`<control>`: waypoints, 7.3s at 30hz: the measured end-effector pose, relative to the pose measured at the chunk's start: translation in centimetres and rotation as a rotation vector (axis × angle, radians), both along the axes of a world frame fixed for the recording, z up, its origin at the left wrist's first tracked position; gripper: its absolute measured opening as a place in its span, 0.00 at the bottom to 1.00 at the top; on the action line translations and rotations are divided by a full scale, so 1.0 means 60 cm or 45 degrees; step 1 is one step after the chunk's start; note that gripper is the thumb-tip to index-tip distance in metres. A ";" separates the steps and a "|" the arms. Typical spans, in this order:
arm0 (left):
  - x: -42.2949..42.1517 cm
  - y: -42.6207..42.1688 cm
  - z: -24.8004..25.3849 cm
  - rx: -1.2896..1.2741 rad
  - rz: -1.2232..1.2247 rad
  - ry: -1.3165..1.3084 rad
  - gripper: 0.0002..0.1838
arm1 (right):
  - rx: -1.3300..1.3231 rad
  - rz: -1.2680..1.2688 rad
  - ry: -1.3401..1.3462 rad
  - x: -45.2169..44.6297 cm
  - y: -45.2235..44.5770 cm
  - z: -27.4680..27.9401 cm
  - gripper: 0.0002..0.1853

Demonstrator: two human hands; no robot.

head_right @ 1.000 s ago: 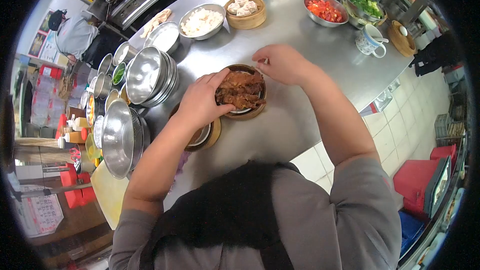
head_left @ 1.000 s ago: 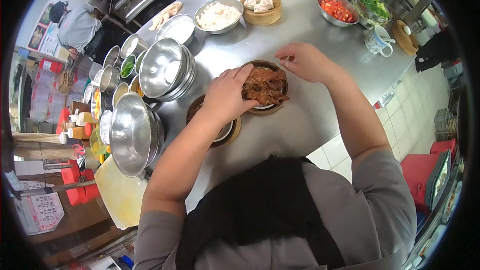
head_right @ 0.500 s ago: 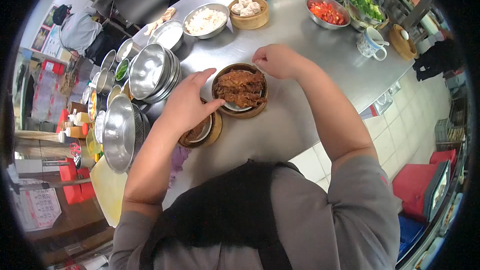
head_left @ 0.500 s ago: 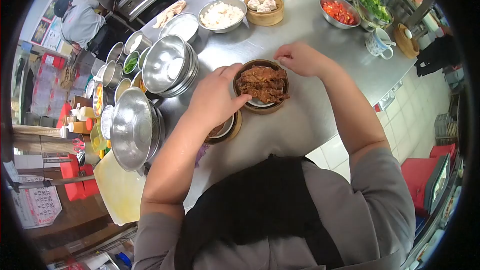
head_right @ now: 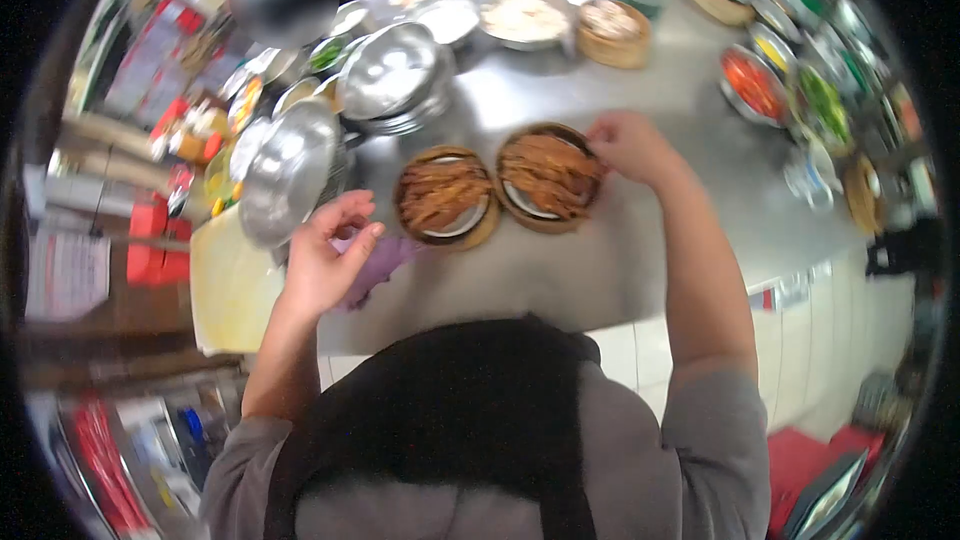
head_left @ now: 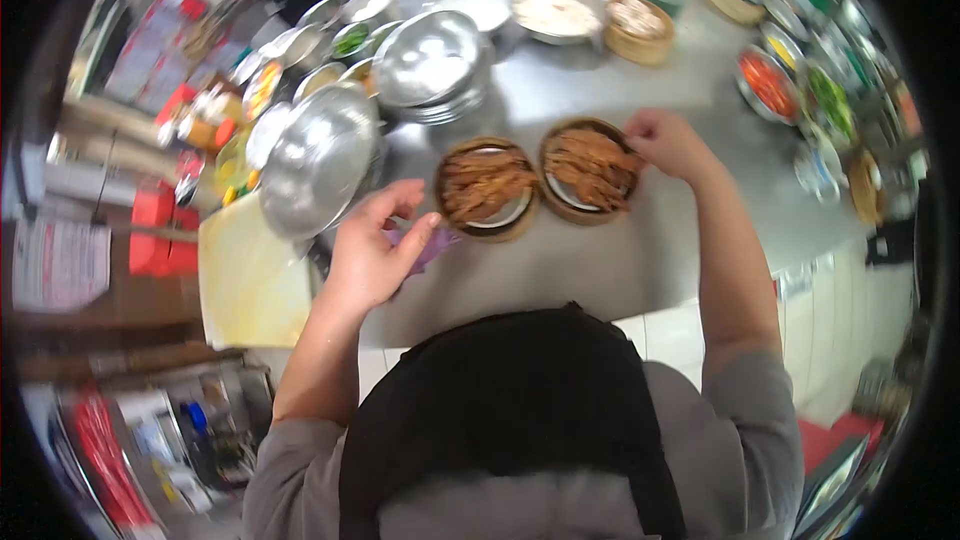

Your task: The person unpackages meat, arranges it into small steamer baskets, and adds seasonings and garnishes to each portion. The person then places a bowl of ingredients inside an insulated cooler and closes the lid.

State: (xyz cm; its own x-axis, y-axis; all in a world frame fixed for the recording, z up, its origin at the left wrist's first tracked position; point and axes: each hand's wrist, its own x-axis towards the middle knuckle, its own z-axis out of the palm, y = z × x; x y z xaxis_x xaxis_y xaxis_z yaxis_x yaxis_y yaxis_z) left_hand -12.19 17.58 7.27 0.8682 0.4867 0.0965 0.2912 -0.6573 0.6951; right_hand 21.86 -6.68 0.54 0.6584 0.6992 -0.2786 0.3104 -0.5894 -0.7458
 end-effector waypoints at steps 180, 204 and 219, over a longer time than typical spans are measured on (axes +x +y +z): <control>-0.445 0.519 -0.214 0.722 0.854 0.244 0.27 | -0.286 0.511 -0.859 -0.136 0.488 0.236 0.13; -0.442 0.511 -0.206 0.714 0.869 0.380 0.29 | -0.660 -0.198 -0.856 -0.193 0.071 0.101 0.13; -0.442 0.509 -0.205 0.675 0.882 0.306 0.28 | 0.033 0.124 -0.939 -0.225 0.337 0.193 0.10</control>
State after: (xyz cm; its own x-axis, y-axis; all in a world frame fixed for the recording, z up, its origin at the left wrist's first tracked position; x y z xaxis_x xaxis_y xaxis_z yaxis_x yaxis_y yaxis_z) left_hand -38.71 48.10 -5.05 0.4228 0.8512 0.3110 0.8392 -0.4972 0.2201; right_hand 8.37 13.51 12.09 0.6028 0.7643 0.2292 0.7858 -0.5186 -0.3370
